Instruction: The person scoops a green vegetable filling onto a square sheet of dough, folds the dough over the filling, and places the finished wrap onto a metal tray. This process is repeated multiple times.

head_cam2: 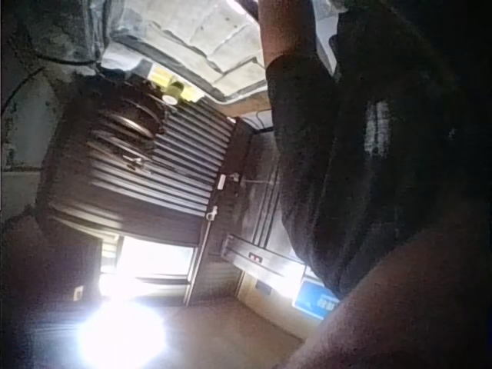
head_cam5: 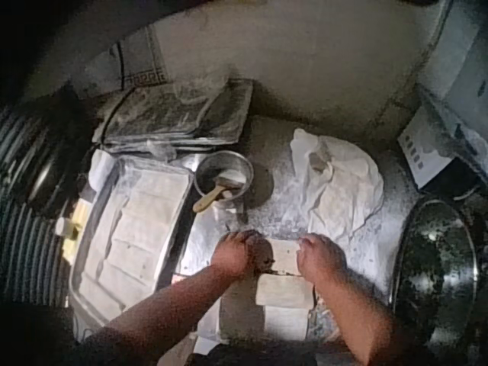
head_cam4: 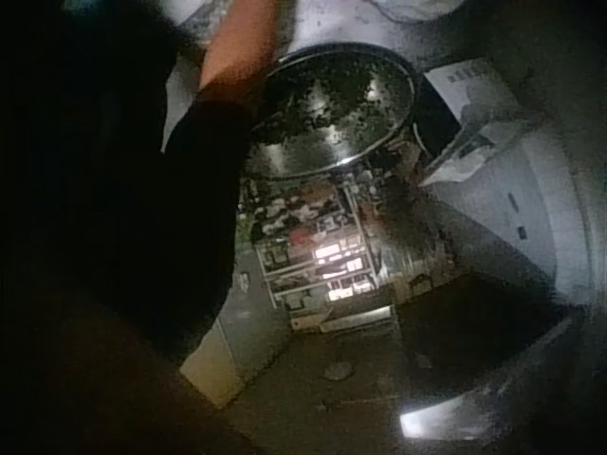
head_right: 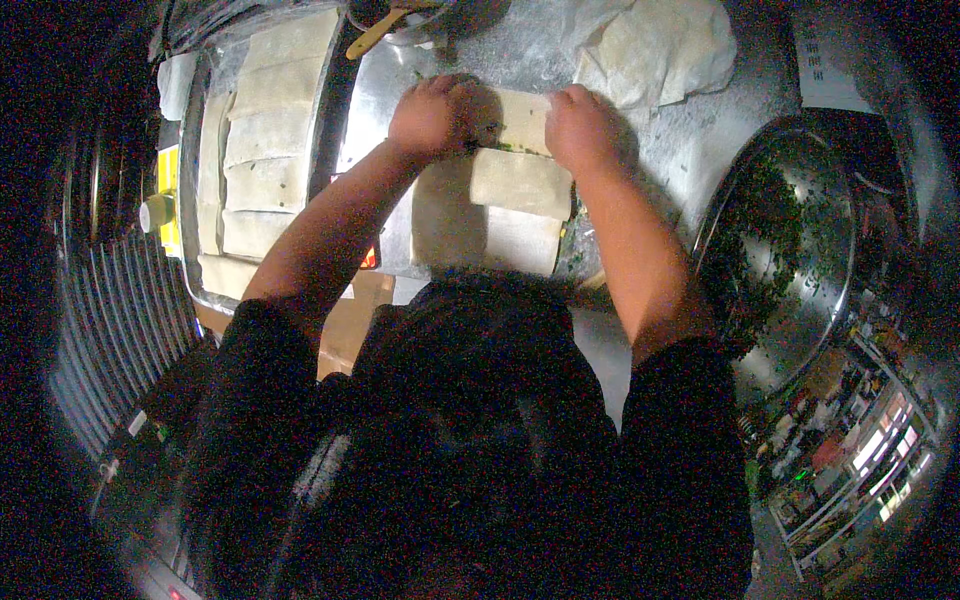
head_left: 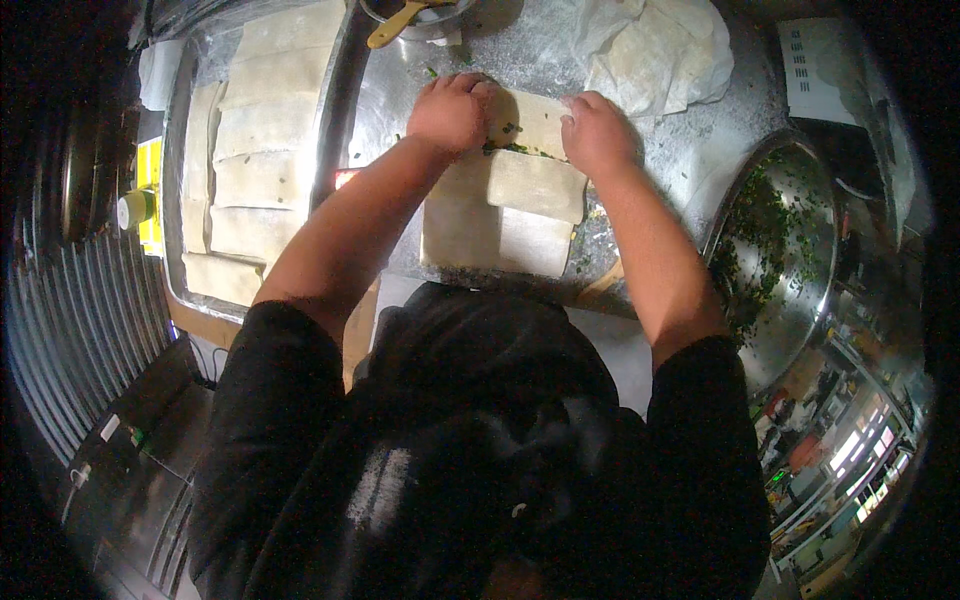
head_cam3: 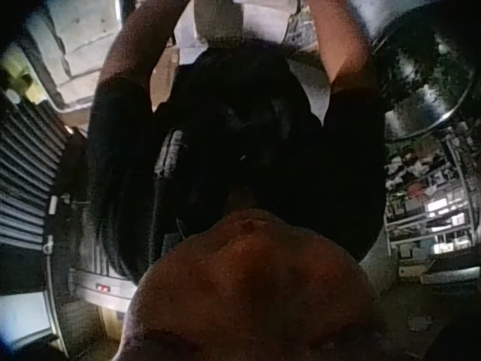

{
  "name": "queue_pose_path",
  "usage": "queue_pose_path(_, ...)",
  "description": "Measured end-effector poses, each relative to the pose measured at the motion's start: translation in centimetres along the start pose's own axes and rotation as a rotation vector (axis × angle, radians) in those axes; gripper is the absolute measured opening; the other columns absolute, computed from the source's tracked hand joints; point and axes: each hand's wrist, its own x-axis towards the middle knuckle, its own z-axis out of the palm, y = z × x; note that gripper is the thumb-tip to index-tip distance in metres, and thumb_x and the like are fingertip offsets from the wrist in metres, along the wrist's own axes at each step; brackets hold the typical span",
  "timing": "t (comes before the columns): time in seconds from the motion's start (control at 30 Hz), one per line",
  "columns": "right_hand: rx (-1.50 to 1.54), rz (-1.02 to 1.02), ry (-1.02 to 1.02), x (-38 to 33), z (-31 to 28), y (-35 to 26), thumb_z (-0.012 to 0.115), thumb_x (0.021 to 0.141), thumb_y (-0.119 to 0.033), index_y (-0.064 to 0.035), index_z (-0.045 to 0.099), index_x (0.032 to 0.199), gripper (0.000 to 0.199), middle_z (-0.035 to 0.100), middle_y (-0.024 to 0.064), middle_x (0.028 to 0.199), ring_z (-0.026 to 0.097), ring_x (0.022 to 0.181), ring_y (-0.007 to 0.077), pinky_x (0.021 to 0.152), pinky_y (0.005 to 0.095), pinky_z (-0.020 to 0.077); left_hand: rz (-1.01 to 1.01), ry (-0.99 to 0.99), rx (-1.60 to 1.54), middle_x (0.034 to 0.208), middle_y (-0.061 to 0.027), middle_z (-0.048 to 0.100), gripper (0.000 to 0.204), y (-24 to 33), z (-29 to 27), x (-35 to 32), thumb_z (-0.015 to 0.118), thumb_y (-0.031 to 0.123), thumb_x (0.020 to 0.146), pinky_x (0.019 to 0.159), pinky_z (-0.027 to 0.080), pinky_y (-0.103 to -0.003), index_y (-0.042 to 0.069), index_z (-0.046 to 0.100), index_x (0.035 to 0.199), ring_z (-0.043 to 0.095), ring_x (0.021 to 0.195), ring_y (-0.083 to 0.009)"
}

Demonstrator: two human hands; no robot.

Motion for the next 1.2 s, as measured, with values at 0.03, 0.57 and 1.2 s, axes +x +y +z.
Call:
queue_pose_path(0.03,-0.021,0.015,-0.01,0.2,-0.1,0.0,0.065,0.092,-0.022,-0.0101,0.069,0.117,0.028,0.065,0.0106,0.119,0.063,0.11,0.0339,0.099,0.0429,0.0502,-0.021,-0.05,0.028,0.138,-0.0106,0.06,0.039,-0.2,-0.1,0.5,0.058,0.025,0.089,0.111,0.04,-0.051,0.012,0.064,0.125,0.054,0.13,-0.0326)
queue_pose_path(0.57,0.166,-0.16,0.142,-10.3,-2.2,-1.8,0.067,0.086,-0.013,-0.0056,0.068,0.093,0.01,0.067,0.0139,0.101,0.062,0.097,0.036,0.087,0.0471,0.0492,0.176,0.217,-0.184,0.083,-0.0118,0.062,0.012,0.9,-4.2,-8.2,0.069,0.014,0.076,0.071,0.051,-0.05,0.011,0.064,0.087,0.064,0.082,-0.0357)
queue_pose_path(1.2,0.229,-0.199,0.002,-15.4,1.9,-5.8,0.074,0.081,-0.023,-0.0103,0.063,0.129,0.05,0.051,0.0101,0.146,0.044,0.138,0.0343,0.111,0.0501,0.039,0.412,-0.095,-0.173,0.158,-0.0139,0.042,0.061,4.2,-1.2,-14.4,0.062,0.022,0.086,0.123,0.028,-0.051,0.007,0.051,0.145,0.039,0.147,-0.0341)
